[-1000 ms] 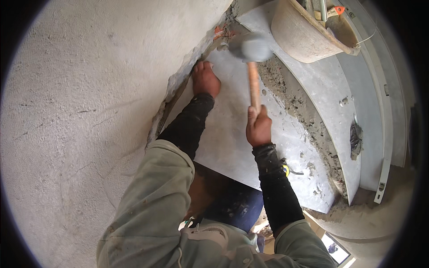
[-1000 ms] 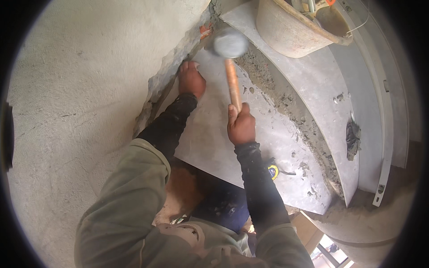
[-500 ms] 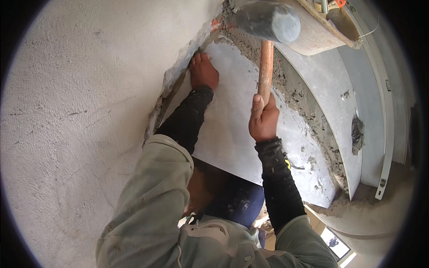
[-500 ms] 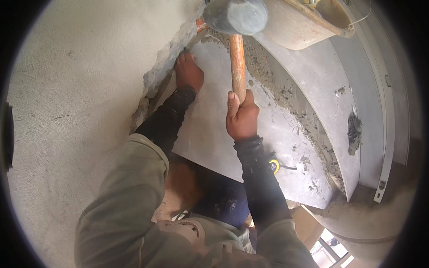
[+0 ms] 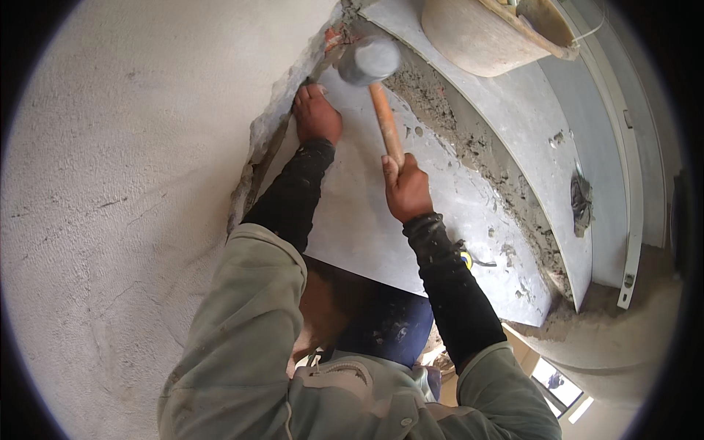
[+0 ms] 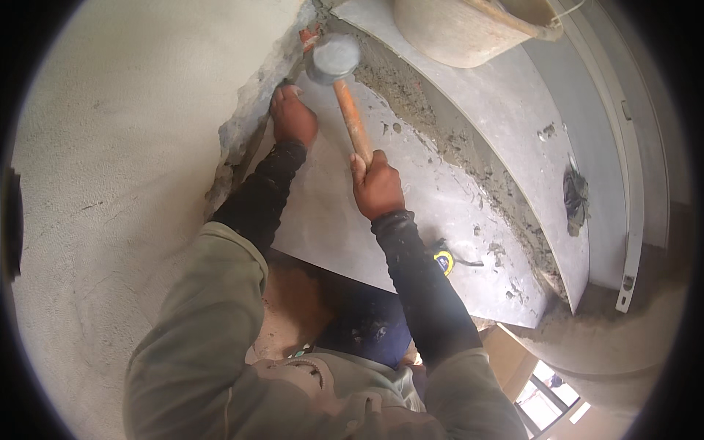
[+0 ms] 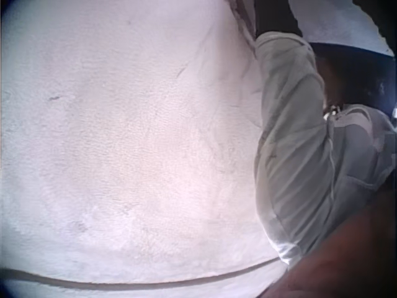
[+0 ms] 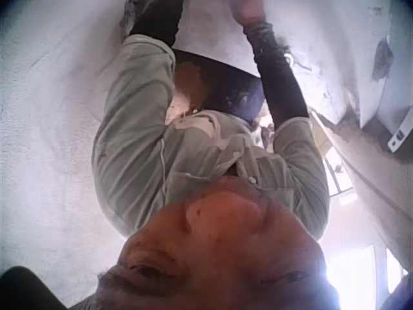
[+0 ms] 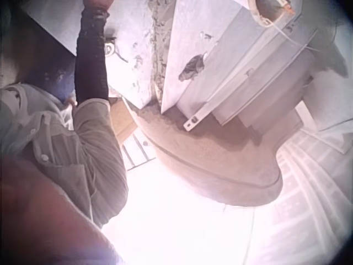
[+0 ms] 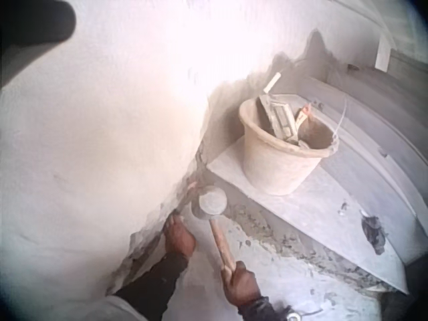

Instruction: The person applies cement to a stair step, positions a marble tile, and uses a mallet to level it. They then measure the dimensions of the next section using a tape measure.

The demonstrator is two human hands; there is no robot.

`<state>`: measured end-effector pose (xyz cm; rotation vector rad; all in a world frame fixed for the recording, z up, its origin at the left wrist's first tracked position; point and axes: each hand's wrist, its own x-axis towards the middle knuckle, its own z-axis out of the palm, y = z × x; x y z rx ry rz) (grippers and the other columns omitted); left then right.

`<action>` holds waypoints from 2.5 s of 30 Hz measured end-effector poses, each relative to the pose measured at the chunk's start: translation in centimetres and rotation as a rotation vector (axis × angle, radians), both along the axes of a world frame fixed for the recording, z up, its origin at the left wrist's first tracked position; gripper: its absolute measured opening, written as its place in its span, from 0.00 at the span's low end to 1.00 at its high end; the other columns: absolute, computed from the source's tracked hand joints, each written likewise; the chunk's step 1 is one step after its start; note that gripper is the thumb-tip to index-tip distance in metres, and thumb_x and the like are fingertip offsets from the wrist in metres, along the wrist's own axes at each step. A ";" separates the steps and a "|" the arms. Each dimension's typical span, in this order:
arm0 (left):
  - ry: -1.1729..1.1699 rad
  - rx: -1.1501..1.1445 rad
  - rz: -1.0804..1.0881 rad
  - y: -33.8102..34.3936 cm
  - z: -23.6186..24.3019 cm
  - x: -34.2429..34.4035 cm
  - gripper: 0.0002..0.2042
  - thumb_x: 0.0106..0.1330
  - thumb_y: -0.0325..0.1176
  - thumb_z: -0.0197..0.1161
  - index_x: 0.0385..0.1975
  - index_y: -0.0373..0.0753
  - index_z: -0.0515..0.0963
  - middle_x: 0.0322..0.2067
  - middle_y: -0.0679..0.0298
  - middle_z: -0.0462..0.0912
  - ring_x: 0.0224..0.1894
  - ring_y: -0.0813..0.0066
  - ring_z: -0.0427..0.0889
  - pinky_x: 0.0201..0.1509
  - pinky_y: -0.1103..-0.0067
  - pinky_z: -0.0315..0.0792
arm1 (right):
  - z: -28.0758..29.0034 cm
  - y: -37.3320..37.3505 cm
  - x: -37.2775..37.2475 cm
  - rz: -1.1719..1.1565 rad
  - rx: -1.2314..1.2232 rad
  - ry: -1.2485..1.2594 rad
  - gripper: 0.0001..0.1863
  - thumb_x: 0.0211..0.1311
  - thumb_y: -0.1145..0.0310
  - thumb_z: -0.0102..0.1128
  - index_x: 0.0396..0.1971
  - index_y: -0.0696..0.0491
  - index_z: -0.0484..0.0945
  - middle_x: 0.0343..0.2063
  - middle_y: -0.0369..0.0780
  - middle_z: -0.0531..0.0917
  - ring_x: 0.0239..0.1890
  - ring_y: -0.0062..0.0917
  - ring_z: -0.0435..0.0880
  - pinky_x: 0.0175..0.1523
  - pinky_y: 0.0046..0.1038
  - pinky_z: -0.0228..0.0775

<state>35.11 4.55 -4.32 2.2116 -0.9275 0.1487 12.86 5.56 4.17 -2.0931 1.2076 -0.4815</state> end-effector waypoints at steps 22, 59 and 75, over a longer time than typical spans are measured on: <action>0.004 0.031 0.008 -0.7 0.0 0.1 0.16 0.61 0.23 0.55 0.50 0.37 0.70 0.50 0.50 0.73 0.60 0.48 0.71 0.65 0.58 0.65 | -1.6 1.4 -5.0 0.002 0.109 0.154 0.25 0.74 0.50 0.53 0.32 0.61 0.73 0.21 0.60 0.80 0.28 0.61 0.82 0.33 0.55 0.73; 0.650 0.495 -1.208 10.2 12.4 -31.8 0.27 0.49 0.43 0.77 0.45 0.31 0.82 0.36 0.51 0.87 0.39 0.60 0.86 0.46 0.71 0.77 | 7.9 14.8 -34.3 -0.153 -0.169 0.129 0.47 0.50 0.55 0.78 0.68 0.55 0.65 0.59 0.54 0.71 0.61 0.50 0.73 0.65 0.42 0.69; 1.143 1.100 -1.613 18.1 12.2 -26.4 0.23 0.67 0.42 0.69 0.52 0.30 0.77 0.38 0.58 0.86 0.37 0.75 0.84 0.41 0.75 0.77 | 4.4 17.4 -30.0 0.143 1.169 -0.211 0.29 0.58 0.60 0.70 0.52 0.57 0.67 0.44 0.44 0.77 0.54 0.28 0.76 0.57 0.32 0.68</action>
